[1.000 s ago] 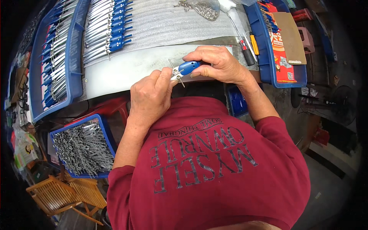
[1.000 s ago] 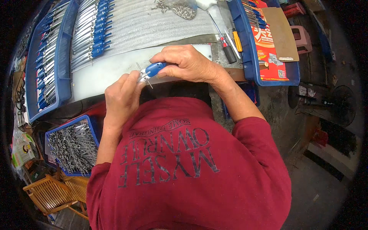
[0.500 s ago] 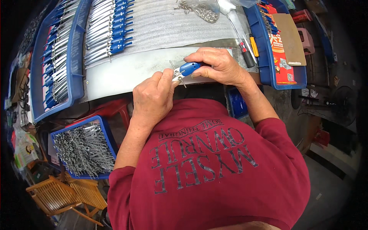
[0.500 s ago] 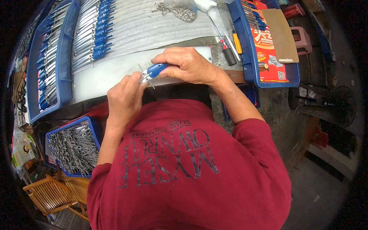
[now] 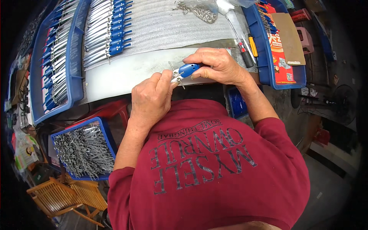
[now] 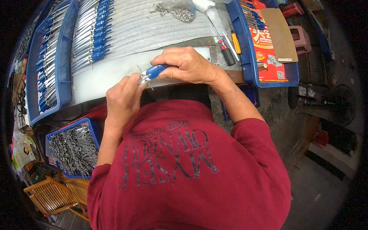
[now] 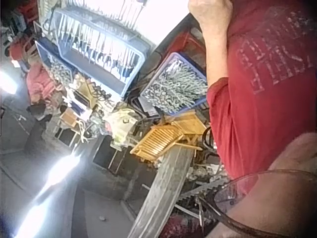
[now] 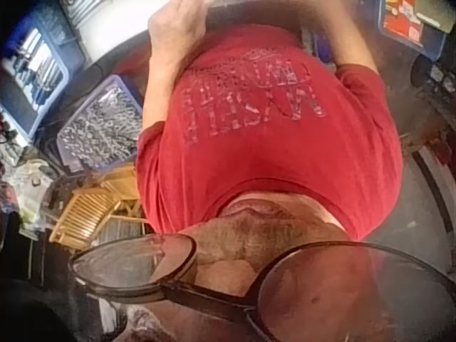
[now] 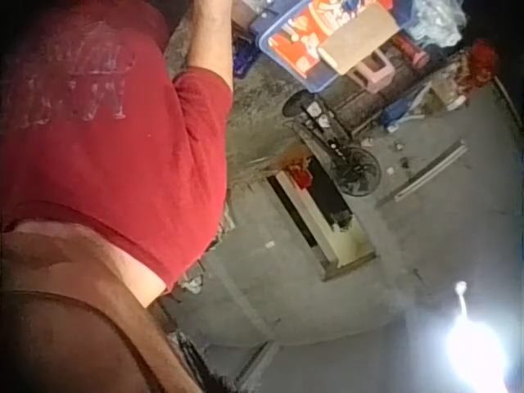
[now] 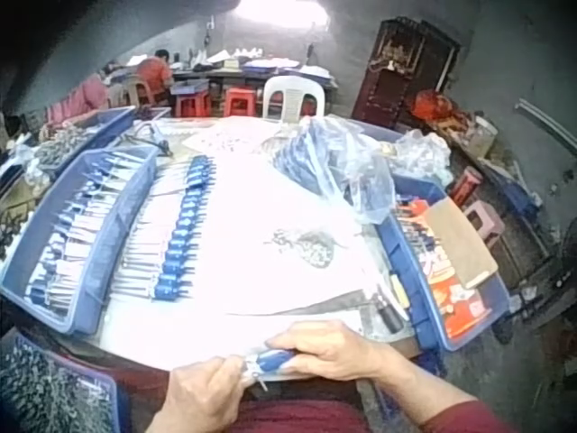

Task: Manually assembling small metal hardware components at a workstation.

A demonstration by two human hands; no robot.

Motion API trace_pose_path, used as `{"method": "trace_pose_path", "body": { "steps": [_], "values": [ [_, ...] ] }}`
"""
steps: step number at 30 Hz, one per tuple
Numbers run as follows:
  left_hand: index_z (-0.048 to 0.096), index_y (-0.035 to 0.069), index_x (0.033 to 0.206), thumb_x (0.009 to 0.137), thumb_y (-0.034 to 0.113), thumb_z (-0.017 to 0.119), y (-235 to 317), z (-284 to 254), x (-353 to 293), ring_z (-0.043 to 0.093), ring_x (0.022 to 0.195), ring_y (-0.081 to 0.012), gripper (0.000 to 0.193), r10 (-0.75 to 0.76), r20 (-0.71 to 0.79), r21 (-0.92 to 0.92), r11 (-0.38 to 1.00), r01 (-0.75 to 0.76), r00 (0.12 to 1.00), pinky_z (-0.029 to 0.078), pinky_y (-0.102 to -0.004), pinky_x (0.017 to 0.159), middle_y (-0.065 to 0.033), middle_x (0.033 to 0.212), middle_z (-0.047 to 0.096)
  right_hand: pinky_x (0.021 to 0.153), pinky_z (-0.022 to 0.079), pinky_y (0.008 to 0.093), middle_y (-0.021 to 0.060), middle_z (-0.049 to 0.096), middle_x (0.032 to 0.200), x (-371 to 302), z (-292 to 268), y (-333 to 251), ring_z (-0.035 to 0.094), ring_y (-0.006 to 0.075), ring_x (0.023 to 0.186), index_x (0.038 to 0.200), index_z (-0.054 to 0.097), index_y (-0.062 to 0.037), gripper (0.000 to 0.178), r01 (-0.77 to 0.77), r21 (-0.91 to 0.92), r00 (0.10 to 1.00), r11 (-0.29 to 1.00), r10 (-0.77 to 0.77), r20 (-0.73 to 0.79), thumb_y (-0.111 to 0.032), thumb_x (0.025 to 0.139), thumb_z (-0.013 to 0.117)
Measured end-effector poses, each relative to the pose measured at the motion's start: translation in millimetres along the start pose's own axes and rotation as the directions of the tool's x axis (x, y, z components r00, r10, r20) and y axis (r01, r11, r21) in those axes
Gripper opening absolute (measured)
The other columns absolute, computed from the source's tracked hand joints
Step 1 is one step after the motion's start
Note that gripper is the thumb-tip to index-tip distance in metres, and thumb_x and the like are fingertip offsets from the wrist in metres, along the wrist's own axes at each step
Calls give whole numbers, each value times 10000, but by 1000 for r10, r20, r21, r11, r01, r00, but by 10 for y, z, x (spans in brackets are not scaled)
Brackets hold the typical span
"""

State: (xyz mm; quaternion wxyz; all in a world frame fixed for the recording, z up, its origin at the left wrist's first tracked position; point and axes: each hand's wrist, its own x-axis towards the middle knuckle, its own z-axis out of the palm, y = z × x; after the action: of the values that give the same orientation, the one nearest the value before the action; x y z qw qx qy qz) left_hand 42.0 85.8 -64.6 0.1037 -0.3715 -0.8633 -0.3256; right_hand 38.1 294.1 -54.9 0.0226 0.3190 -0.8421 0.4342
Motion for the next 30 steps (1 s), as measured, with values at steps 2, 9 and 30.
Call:
{"method": "trace_pose_path", "body": {
  "steps": [2,9,30],
  "values": [
    [490,37,870,699,115,590,2,7,1,479,465,-221,213,1,-6,-4,1000,-1,1000,375,-316,410,-73,592,446,602,444,278,106,577,778,-2,5,0,560,207,687,927,551,18,299,0,-2,1000,1000,0,-3,-129,678,628],
    [481,42,854,705,118,585,22,29,-5,478,463,-221,197,-26,-22,30,999,26,999,373,-317,409,-71,594,440,598,441,272,107,576,770,-15,28,12,559,209,681,918,553,21,295,-17,-32,999,999,17,-29,-121,671,630],
    [481,40,874,701,115,588,-23,9,-11,472,461,-217,218,25,-18,24,999,-24,1000,372,-316,405,-71,587,427,613,442,281,114,573,788,4,13,0,556,216,696,925,548,20,296,-13,0,1000,1000,13,15,-123,678,626]
  ]
}}
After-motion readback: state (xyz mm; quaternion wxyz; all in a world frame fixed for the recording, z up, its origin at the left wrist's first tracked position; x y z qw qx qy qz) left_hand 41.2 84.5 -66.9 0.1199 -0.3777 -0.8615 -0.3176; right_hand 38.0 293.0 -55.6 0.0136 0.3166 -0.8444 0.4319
